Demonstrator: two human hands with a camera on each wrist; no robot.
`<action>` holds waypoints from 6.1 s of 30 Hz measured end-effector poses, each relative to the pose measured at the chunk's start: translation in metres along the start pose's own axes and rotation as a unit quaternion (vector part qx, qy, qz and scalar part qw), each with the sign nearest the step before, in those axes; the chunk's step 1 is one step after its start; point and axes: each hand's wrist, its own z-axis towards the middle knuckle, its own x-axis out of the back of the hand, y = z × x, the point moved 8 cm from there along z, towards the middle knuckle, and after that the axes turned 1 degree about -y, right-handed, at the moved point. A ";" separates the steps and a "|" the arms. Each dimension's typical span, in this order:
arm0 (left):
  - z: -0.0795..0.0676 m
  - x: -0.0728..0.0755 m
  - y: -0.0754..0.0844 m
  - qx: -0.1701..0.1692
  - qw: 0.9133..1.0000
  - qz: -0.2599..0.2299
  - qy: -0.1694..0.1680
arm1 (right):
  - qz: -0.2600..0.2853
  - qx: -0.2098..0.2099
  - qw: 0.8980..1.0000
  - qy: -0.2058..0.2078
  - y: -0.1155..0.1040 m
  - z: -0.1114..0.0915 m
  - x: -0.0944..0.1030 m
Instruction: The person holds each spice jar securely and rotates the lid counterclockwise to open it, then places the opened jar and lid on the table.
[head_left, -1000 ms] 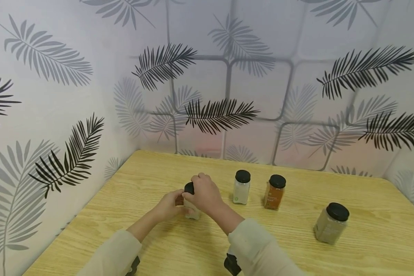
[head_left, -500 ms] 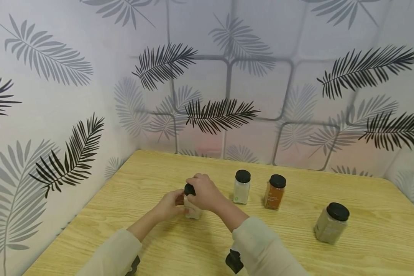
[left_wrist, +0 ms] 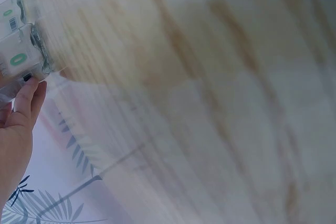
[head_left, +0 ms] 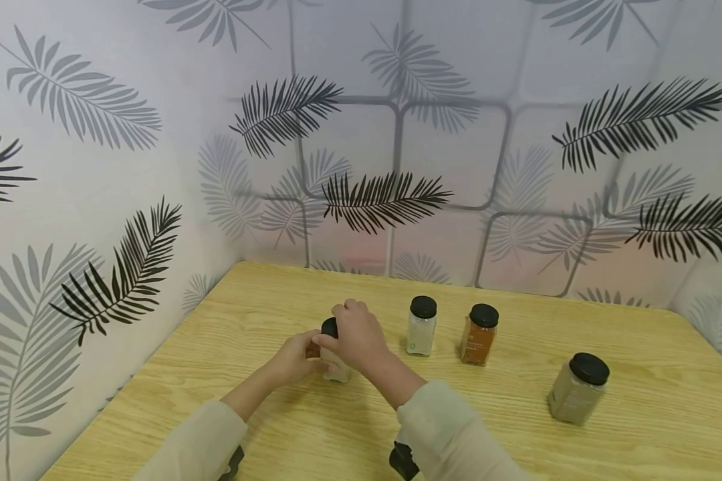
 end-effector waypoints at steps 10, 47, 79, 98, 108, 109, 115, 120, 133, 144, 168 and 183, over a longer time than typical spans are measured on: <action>0.000 0.000 -0.001 0.011 1.000 0.001 -0.001 | 0.046 -0.001 0.999 -0.015 -0.002 0.001 0.003; -0.002 0.000 0.000 0.009 1.000 -0.002 0.006 | 0.077 0.011 0.997 -0.003 0.002 0.000 0.000; -0.001 0.001 -0.001 0.020 1.000 -0.003 0.007 | 0.081 0.057 0.995 -0.013 -0.001 -0.003 0.000; 0.000 0.000 -0.003 0.019 1.000 -0.009 0.005 | 0.112 0.100 0.987 -0.051 -0.005 -0.001 0.001; 0.000 0.000 -0.002 0.018 1.000 -0.018 -0.001 | 0.130 0.104 0.981 -0.098 -0.006 0.001 -0.003; 0.000 0.000 -0.002 0.019 1.000 -0.017 -0.001 | 0.130 0.104 0.981 -0.101 -0.007 0.001 -0.003; 0.000 0.000 -0.003 0.031 0.999 -0.012 0.005 | 0.127 0.108 0.979 -0.120 -0.008 0.000 -0.004; 0.000 0.000 -0.004 0.033 0.999 -0.006 0.008 | 0.130 0.100 0.979 -0.122 -0.007 0.000 -0.005; -0.001 0.001 0.001 -0.003 1.000 0.006 0.006 | 0.063 0.017 0.997 -0.028 0.000 0.001 -0.001; 0.001 0.001 -0.004 0.024 1.000 -0.002 0.010 | 0.112 0.058 0.991 -0.041 -0.004 0.000 0.001; 0.000 0.001 0.000 0.017 1.000 0.002 0.009 | 0.183 0.078 0.980 -0.022 0.009 -0.005 0.011; 0.001 0.001 -0.003 0.039 0.999 -0.014 0.015 | 0.256 0.058 0.964 0.032 0.039 -0.023 0.015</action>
